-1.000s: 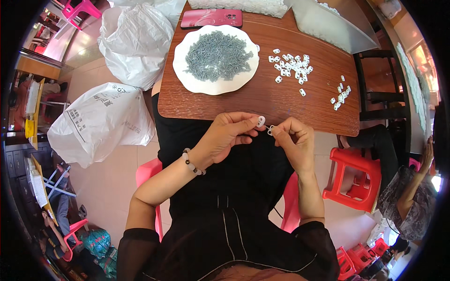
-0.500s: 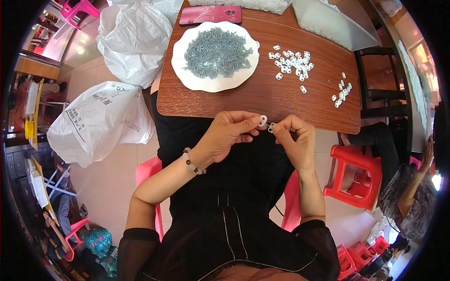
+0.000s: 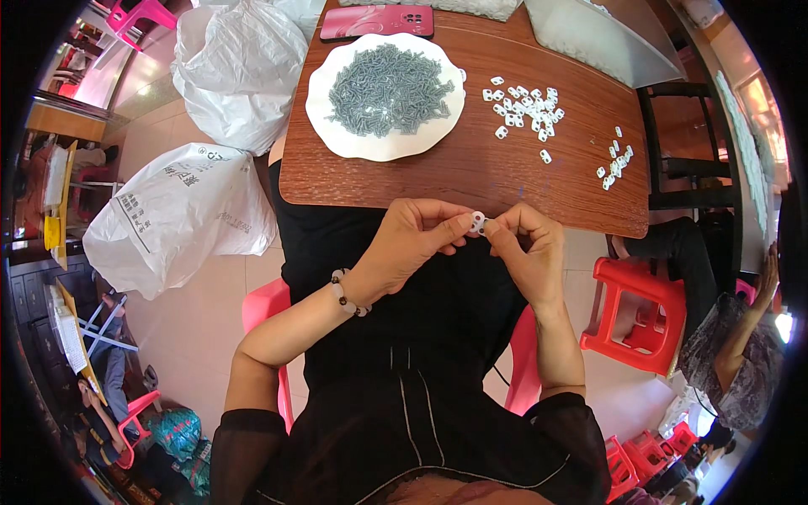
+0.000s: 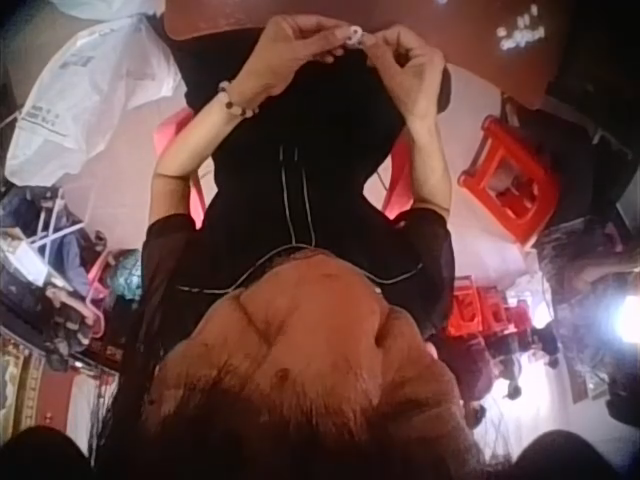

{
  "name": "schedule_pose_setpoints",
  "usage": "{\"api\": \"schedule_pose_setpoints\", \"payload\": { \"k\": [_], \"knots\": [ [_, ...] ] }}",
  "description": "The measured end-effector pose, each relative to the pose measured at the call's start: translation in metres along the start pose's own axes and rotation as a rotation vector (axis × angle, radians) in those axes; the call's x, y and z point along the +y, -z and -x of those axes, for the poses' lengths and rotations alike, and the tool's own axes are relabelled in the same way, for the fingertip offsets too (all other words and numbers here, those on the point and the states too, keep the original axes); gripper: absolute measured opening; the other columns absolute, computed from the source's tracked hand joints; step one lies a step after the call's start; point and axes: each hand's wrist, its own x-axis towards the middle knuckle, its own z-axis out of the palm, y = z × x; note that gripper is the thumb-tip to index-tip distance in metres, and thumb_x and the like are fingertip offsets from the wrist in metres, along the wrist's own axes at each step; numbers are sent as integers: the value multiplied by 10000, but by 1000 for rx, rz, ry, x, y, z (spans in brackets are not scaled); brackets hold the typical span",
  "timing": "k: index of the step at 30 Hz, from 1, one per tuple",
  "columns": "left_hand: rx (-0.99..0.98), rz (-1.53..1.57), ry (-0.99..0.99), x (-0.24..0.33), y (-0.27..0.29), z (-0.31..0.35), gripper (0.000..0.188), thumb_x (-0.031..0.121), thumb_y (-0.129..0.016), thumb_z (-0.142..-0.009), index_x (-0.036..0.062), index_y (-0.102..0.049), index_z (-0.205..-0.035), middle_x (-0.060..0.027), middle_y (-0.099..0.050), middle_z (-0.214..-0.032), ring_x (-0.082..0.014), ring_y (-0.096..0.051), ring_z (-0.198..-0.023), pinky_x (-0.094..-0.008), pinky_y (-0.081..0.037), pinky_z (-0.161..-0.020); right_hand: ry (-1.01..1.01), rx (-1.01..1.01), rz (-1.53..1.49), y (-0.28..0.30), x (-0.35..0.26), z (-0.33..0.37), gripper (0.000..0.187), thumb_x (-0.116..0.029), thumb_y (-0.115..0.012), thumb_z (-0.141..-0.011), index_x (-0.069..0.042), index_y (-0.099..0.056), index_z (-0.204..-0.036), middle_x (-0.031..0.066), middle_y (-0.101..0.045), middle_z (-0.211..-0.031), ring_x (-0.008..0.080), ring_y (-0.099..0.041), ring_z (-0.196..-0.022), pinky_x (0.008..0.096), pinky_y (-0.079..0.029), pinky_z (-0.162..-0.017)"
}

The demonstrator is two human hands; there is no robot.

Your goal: Assembling small white plastic components with tiny metal pins or beads by hand.

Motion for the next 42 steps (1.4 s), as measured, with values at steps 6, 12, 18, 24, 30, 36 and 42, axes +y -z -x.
{"api": "schedule_pose_setpoints", "payload": {
  "k": [6,12,18,24,30,36,42],
  "knots": [
    [2,44,-26,3,0,4,260,227,-656,-898,-2,-691,-1017,-43,-691,-868,-53,-594,-705,-187,-490,-645,1,-51,-114,-4,-9,3,73,-48,-649,-876,15,-633,-844,2,-629,-687,20,-541,-623,163,-409,-571],
    [-50,58,20,7,3,7,235,187,-650,-899,-1,-680,-1036,-51,-688,-910,-64,-606,-735,-199,-502,-678,0,-108,-258,2,-11,2,108,-53,-692,-852,21,-638,-910,27,-654,-771,45,-568,-678,172,-442,-628],
    [-59,132,59,10,3,10,233,184,-651,-898,-9,-681,-1026,-52,-689,-901,-62,-598,-721,-200,-501,-662,5,-144,-296,3,-5,1,221,-27,-754,-777,18,-628,-953,7,-647,-790,53,-565,-695,178,-441,-646],
    [-95,127,50,12,0,13,228,175,-660,-891,-12,-682,-1021,-55,-687,-889,-64,-594,-707,-198,-493,-643,85,-211,-485,3,2,-5,545,-156,-820,-716,24,-580,-1170,74,-595,-1085,87,-554,-882,222,-453,-750],
    [-109,172,80,10,-4,18,233,223,-685,-876,9,-699,-967,-49,-688,-825,-50,-574,-665,-190,-480,-618,130,-373,-413,2,0,-7,650,-397,-767,-746,30,-597,-1205,140,-558,-1208,191,-538,-1026,306,-445,-872],
    [-124,234,69,11,-9,22,224,225,-696,-867,15,-703,-945,-32,-682,-806,-51,-569,-654,-186,-475,-605,200,-441,-340,5,2,-8,703,-512,-723,-735,25,-621,-1177,162,-582,-1200,228,-528,-1074,342,-427,-914],
    [-122,215,27,11,-9,22,212,213,-692,-870,12,-706,-935,-26,-677,-786,-45,-553,-642,-184,-462,-592,216,-414,-289,3,5,-8,687,-512,-714,-740,19,-629,-1168,167,-592,-1184,235,-530,-1062,339,-443,-880]
  ]
}}
